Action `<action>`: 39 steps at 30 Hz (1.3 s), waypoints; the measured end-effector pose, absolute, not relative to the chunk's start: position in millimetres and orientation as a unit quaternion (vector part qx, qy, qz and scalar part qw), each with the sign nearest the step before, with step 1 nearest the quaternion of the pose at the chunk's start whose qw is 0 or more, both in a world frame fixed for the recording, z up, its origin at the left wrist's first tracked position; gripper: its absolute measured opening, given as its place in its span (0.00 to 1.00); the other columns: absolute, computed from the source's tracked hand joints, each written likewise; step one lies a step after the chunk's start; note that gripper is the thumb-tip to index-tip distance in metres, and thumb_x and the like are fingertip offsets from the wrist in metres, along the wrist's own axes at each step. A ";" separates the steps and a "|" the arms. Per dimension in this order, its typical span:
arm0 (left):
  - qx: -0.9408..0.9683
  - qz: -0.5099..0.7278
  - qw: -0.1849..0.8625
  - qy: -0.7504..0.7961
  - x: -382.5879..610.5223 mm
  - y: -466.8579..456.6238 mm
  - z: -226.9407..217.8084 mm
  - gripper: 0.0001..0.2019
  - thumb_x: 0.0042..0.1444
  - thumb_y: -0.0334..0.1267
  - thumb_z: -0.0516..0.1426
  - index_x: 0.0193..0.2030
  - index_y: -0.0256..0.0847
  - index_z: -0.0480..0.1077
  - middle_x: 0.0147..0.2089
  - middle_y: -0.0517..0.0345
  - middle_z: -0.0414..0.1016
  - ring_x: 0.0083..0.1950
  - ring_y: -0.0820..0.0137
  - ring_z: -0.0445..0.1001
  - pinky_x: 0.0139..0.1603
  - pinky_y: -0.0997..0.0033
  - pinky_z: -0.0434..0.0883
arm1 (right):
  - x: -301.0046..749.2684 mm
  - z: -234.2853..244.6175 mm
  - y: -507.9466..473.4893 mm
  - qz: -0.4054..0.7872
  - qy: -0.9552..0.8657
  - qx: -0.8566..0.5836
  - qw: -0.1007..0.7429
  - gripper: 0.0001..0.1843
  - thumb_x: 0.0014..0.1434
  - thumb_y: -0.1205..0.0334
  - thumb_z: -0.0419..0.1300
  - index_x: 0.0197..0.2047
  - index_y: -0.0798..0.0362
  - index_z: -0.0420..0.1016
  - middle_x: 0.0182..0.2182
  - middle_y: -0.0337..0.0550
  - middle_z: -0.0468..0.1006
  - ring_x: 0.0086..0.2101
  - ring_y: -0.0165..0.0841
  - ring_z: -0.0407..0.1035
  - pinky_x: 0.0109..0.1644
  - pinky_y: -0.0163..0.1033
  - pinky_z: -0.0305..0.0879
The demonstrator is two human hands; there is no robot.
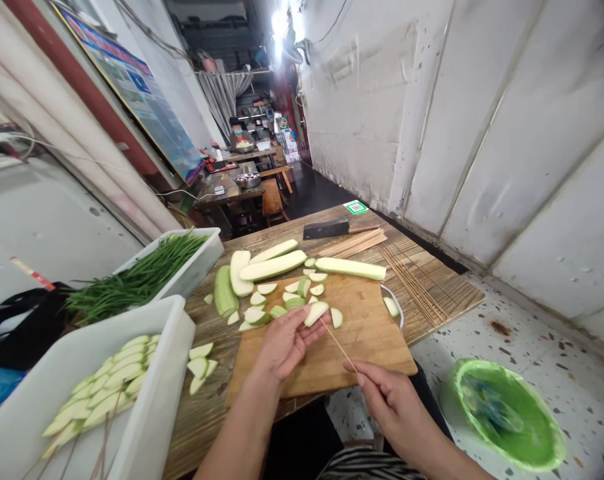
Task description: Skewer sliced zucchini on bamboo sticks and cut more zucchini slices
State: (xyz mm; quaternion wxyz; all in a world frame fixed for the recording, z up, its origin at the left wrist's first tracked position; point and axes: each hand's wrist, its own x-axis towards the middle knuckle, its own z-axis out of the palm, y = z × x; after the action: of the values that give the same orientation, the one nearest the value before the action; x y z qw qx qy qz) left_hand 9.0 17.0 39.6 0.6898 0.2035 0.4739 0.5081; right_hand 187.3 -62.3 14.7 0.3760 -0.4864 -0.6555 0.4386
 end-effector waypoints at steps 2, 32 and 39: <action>0.209 0.511 0.690 0.469 9.3 16.6 37.9 0.06 0.55 0.29 0.53 0.39 0.30 0.69 0.40 0.43 0.76 0.40 0.65 0.76 0.38 0.70 0.75 | 186.8 13.4 -62.2 0.449 -0.651 -0.485 0.374 0.20 0.62 0.56 0.48 0.47 0.58 0.74 0.18 0.37 0.64 0.23 0.31 0.61 0.29 0.33 0.61; 0.218 0.516 0.674 0.482 12.9 15.7 33.4 0.06 0.55 0.29 0.54 0.37 0.30 0.71 0.37 0.44 0.77 0.37 0.67 0.76 0.38 0.69 0.75 | 185.8 1.8 -61.8 0.501 -0.619 -0.479 0.370 0.21 0.62 0.52 0.48 0.47 0.57 0.73 0.15 0.31 0.50 0.18 0.27 0.48 0.19 0.30 0.48; 0.236 0.518 0.655 0.496 16.6 12.7 39.2 0.07 0.55 0.28 0.53 0.37 0.30 0.71 0.37 0.45 0.77 0.35 0.66 0.77 0.35 0.69 0.75 | 184.9 1.6 -62.6 0.522 -0.609 -0.476 0.361 0.21 0.63 0.53 0.46 0.47 0.59 0.71 0.16 0.30 0.47 0.17 0.26 0.44 0.18 0.31 0.43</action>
State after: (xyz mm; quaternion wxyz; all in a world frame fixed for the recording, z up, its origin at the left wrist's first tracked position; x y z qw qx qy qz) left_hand 16.6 12.7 39.2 0.6548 0.2365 0.4965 0.5184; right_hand 184.9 -62.6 1.6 0.3614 -0.4763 -0.6087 0.5215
